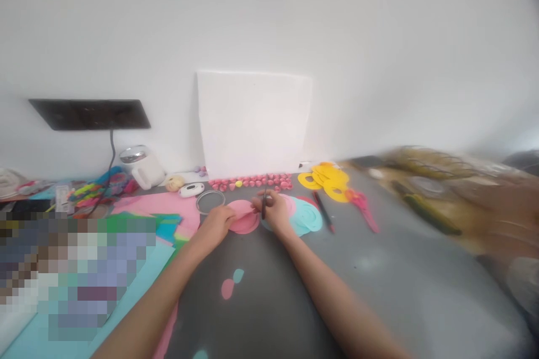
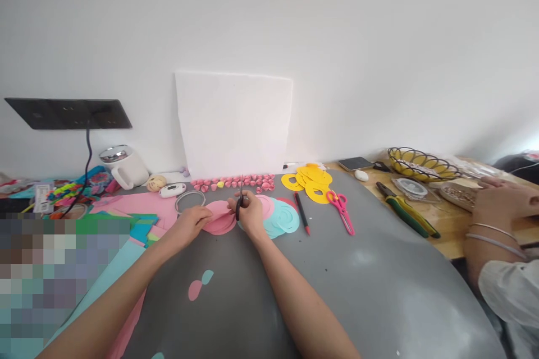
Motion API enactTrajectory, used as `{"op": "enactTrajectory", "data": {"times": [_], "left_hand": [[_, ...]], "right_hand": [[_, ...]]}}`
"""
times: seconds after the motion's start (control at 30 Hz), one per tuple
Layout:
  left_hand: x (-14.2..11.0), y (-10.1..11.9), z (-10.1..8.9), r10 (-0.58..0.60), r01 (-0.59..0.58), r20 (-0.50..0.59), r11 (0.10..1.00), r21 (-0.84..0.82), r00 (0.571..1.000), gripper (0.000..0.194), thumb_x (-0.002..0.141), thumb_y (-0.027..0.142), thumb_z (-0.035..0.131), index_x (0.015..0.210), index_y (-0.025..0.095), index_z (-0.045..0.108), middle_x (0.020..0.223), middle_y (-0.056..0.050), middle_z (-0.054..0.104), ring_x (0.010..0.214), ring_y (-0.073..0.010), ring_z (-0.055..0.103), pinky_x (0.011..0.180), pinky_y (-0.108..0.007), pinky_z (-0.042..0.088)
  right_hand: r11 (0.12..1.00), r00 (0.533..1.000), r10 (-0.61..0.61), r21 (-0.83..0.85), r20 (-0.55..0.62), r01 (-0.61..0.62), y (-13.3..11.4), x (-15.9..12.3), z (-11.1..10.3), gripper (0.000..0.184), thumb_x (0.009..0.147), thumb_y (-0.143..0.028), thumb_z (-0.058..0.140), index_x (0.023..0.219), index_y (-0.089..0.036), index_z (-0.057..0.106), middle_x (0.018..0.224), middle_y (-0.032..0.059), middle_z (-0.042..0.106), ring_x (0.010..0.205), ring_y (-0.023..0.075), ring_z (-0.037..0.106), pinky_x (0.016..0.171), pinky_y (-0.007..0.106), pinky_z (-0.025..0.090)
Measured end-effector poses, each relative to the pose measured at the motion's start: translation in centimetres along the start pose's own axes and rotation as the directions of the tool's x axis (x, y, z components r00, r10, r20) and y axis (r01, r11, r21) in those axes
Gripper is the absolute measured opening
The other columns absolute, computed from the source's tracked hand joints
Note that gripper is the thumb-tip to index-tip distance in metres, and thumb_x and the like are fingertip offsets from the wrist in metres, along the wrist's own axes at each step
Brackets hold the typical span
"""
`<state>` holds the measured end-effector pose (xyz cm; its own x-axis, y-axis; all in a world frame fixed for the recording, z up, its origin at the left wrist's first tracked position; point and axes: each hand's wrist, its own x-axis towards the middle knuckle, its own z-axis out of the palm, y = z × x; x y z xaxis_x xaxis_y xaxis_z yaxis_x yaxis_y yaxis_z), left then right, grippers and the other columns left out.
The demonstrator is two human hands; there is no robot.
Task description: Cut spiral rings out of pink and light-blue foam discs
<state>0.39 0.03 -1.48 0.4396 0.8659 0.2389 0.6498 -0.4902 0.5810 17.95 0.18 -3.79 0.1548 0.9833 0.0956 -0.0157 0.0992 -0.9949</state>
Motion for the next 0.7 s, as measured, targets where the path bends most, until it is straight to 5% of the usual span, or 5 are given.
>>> {"op": "enactTrajectory", "data": {"times": [0.53,0.6,0.7], "left_hand": [[-1.0,0.7,0.1,-0.223,0.217,-0.077,0.973,-0.08,0.972,0.018,0.069,0.027,0.063,0.055,0.016,0.062,0.061,-0.003,0.067,0.062,-0.0176,0.059,0.06,-0.028,0.042],[-1.0,0.9,-0.1,-0.238,0.226,-0.15,0.969,-0.098,0.959,0.018,0.071,0.029,0.063,0.057,0.017,0.064,0.065,-0.003,0.067,0.064,-0.0178,0.06,0.061,-0.029,0.043],[-1.0,1.3,-0.2,-0.123,0.088,-0.412,0.991,-0.102,0.903,0.015,0.076,0.028,0.062,0.064,0.018,0.065,0.078,-0.004,0.069,0.077,-0.0191,0.061,0.069,-0.03,0.047]], "right_hand": [[0.999,0.985,0.027,-0.018,-0.172,-0.031,-0.2,0.1,-1.1,0.026,0.067,-0.034,0.061,0.087,-0.02,0.052,0.065,0.0024,0.069,0.054,0.0189,0.065,0.053,0.028,0.048],[1.0,0.989,0.022,0.005,-0.143,-0.022,-0.5,0.0,-1.0,0.028,0.068,-0.036,0.062,0.088,-0.02,0.052,0.064,0.0016,0.068,0.055,0.0181,0.065,0.055,0.028,0.048],[0.999,0.998,0.022,0.035,-0.051,-0.02,-0.8,-0.2,-0.6,0.027,0.07,-0.04,0.062,0.085,-0.019,0.054,0.061,0.0007,0.066,0.055,0.0165,0.063,0.056,0.027,0.048]]}}
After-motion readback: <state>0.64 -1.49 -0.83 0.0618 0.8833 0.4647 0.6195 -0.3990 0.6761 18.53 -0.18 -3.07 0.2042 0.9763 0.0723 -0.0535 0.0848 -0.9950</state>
